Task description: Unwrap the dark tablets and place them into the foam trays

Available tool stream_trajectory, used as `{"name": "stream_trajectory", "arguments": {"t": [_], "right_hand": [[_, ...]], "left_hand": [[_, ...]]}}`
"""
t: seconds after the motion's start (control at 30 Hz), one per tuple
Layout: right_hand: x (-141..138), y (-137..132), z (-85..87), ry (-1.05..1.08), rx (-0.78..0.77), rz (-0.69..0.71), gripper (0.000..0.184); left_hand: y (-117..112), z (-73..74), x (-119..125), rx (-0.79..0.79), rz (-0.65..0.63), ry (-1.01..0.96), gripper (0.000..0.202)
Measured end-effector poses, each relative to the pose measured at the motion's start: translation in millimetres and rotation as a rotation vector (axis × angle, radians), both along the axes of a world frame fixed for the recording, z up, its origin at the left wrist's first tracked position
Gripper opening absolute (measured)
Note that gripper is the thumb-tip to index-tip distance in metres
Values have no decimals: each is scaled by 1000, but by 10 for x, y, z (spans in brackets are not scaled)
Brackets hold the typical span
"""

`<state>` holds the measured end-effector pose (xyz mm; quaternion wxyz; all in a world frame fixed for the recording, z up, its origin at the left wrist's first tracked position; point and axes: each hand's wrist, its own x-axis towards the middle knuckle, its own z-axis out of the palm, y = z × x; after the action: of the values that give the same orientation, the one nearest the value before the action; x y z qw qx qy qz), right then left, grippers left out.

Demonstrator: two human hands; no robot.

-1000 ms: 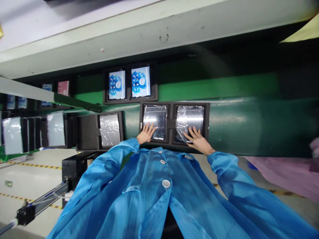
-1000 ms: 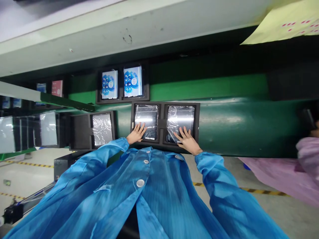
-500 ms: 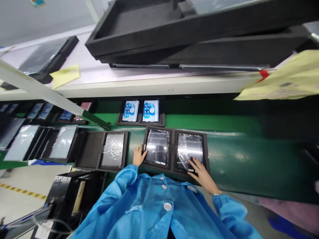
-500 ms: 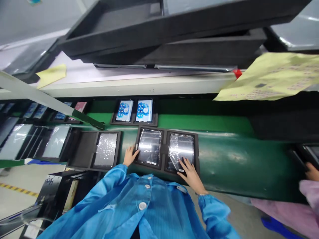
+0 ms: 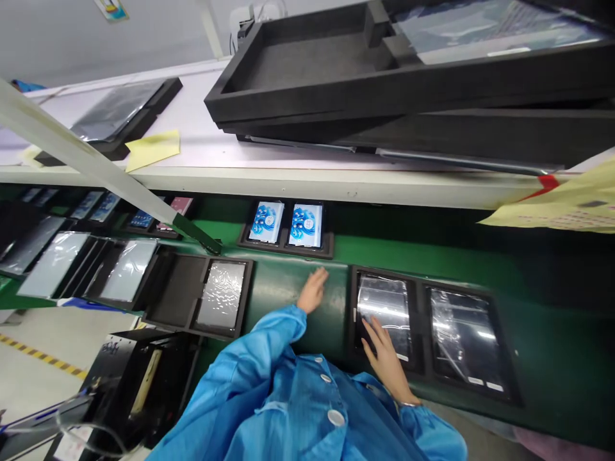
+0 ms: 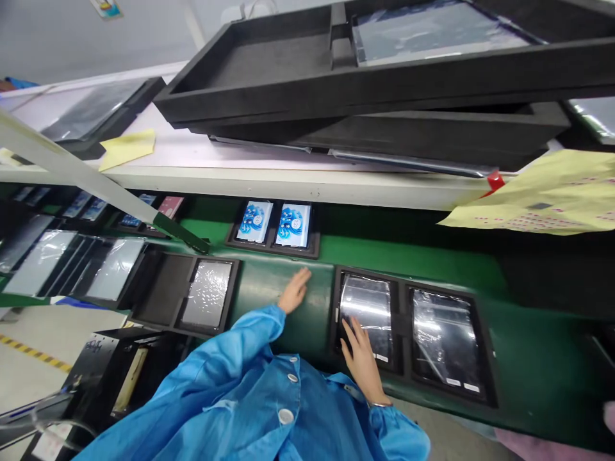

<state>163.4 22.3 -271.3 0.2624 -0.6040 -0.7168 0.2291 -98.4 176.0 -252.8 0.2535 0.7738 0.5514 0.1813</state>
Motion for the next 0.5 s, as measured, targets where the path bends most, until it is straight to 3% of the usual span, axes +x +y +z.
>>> {"name": "stream_trajectory", "arguments": {"t": [0.13,0.23,0.37,0.43,0.5], "right_hand": [[23,-66,-97,-23,-1,-6,49],[-42,-59,-140,-73,21,25,48],[-256,91,-116,-290,91,210,47],[-337,161,-116,-415,114,322,46],[-347,174,-138,-474,120,350,51]], "left_hand": [[883,165,-786,52,234,169,48],[1225,242,-1158,31,206,281,30],[1373,366,-1172,22,86,373,25],[1379,466,-1118,37,35,392,24],[1328,580,-1087,56,-24,394,27]]}}
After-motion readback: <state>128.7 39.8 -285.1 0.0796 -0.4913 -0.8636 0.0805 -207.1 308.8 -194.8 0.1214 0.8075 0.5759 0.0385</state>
